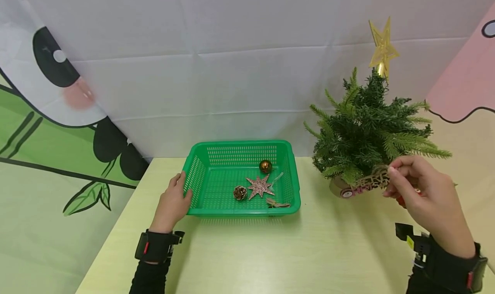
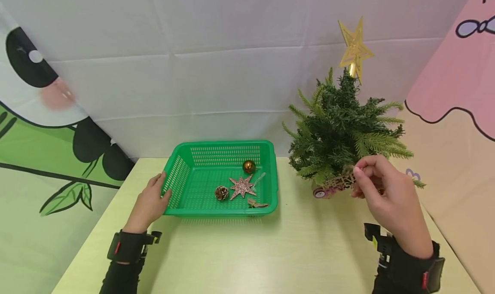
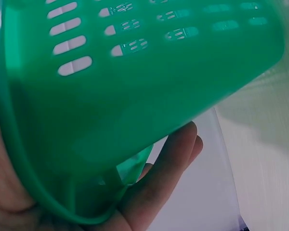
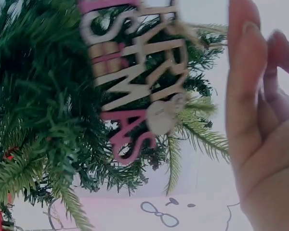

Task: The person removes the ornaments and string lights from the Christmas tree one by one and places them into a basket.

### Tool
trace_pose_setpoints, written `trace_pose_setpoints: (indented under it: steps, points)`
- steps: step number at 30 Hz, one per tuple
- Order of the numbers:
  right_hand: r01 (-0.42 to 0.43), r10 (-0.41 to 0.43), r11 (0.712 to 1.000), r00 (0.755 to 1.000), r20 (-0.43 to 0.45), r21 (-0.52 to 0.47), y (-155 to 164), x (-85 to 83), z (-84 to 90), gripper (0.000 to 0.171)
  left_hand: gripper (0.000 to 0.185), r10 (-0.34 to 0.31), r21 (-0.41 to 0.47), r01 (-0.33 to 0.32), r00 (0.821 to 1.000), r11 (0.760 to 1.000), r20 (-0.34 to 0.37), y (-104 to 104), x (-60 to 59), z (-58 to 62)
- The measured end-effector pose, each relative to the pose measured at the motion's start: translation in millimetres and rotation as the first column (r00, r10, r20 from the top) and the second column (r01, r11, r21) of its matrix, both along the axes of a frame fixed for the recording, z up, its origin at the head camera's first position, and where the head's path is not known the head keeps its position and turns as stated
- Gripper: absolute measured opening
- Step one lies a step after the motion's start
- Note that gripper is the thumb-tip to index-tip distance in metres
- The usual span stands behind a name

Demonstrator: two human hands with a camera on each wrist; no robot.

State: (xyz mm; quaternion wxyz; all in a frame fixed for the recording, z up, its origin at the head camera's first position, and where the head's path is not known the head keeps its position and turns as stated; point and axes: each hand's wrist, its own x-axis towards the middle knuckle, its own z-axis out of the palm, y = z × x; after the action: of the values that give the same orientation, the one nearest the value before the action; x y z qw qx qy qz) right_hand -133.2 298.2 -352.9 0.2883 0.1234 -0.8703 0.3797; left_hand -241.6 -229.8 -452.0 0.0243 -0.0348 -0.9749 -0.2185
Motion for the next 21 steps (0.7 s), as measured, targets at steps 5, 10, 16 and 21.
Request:
trace_pose_setpoints:
  steps: [5, 10, 16, 21]
  points:
    - [0.019, -0.022, 1.000, 0.994, -0.111, -0.023, -1.4, -0.6, -2.1, 0.012, 0.065, 0.000, -0.002, 0.000, 1.000, 1.000, -0.017, -0.1, -0.5, -1.1]
    - [-0.014, 0.015, 1.000, 0.994, -0.113, 0.014, -1.5, 1.5, -0.1, 0.012, 0.065, -0.002, 0.001, 0.002, 1.000, 1.000, -0.022, -0.2, -2.1, -2.0]
    - [-0.021, 0.028, 0.995, 0.997, -0.078, 0.098, -2.0, 8.7, 3.9, 0.012, 0.065, 0.000, 0.001, 0.000, 1.000, 1.000, -0.016, -0.2, -1.8, -1.8]
    - [-0.044, 0.046, 0.999, 0.995, -0.094, 0.016, 2.1, 16.2, 5.9, 0.012, 0.065, 0.003, 0.006, -0.003, 1.000, 1.000, -0.018, -0.6, -1.0, -1.2]
